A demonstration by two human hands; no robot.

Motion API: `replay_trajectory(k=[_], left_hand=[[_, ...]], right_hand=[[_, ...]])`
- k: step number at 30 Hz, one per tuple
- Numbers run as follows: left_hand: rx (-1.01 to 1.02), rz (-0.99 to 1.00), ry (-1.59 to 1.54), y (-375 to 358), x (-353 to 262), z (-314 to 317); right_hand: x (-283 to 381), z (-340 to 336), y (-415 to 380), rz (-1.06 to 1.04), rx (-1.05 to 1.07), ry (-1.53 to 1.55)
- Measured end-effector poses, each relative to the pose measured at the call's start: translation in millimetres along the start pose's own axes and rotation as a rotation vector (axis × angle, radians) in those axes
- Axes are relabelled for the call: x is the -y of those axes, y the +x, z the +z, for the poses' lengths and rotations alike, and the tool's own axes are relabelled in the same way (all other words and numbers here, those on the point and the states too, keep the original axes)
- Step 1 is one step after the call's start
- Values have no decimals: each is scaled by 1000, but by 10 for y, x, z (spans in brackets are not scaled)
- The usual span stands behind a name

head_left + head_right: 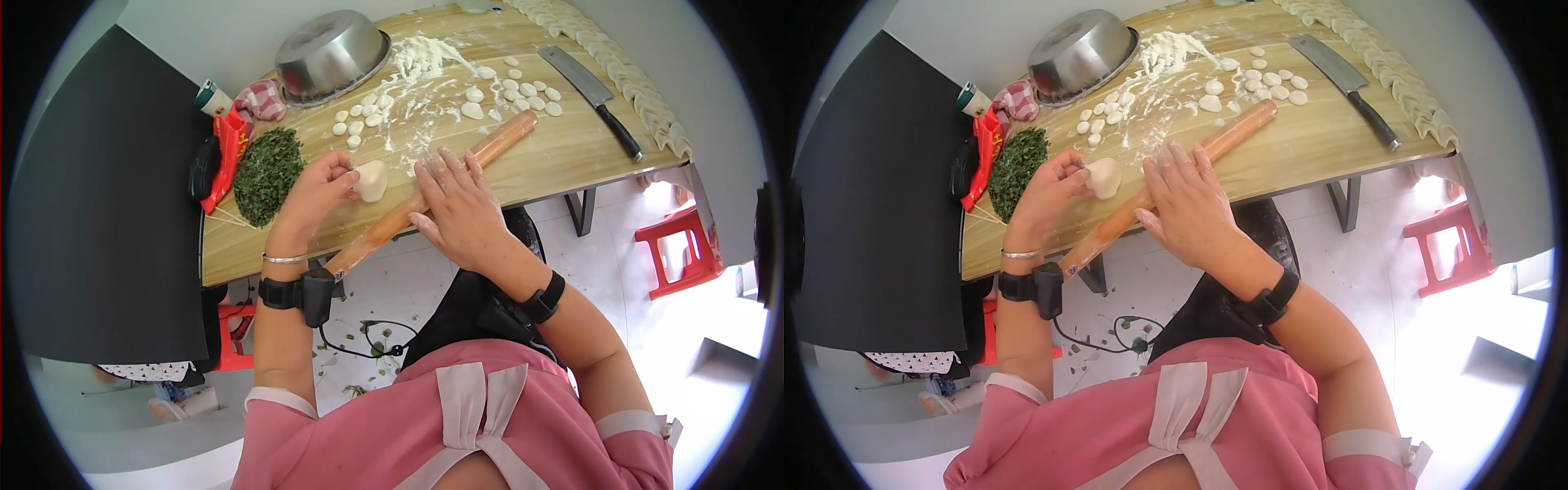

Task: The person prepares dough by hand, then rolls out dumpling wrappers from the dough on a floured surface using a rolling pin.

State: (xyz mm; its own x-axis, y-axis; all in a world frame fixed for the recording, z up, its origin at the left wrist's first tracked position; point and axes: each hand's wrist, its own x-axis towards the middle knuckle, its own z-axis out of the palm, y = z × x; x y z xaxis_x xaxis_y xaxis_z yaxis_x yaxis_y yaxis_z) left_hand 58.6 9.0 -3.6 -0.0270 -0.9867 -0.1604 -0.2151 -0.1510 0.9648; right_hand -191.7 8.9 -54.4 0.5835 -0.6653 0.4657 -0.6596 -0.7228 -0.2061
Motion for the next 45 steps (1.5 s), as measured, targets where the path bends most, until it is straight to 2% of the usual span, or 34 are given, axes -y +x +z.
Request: replay_trajectory(k=[7, 9, 12, 16, 19, 21, 24, 30, 31, 33, 34, 36, 40, 42, 45], left_hand=[[82, 63, -30, -22, -73, -44], [155, 18, 122, 52, 13, -96], [112, -95, 215, 111, 85, -136], [71, -97, 286, 65, 91, -89], [27, -90, 359, 125, 107, -102], [-49, 23, 501, 173, 148, -112], [-39, -61, 413, 194, 81, -102], [-59, -11, 461, 233, 136, -144], [-59, -11, 461, 235, 156, -152], [-34, 60, 545, 248, 211, -161], [-34, 62, 541, 218, 167, -120], [2, 81, 647, 141, 78, -50], [-2, 61, 527, 58, 38, -28], [20, 41, 154, -2, -7, -9], [51, 51, 44, -66, -122, 17]], right_hand=[[6, 38, 70, 8, 26, -20], [21, 14, 78, 16, 52, -40], [14, 40, 79, 7, 5, -31], [21, 86, 190, 2, -9, -1], [38, 185, 502, 49, 58, -32], [37, 244, 753, 81, 209, -74], [13, 422, 1055, 80, 275, -95], [12, 414, 1311, 91, 388, -41], [21, 406, 1253, 92, 388, -41], [34, 367, 998, 61, 240, -102], [30, 341, 863, 59, 241, -106], [22, 265, 583, 47, 107, -39], [24, 30, 135, 8, 51, -26], [19, -5, 31, -11, 26, -3], [3, -1, -6, -21, 0, -1]])
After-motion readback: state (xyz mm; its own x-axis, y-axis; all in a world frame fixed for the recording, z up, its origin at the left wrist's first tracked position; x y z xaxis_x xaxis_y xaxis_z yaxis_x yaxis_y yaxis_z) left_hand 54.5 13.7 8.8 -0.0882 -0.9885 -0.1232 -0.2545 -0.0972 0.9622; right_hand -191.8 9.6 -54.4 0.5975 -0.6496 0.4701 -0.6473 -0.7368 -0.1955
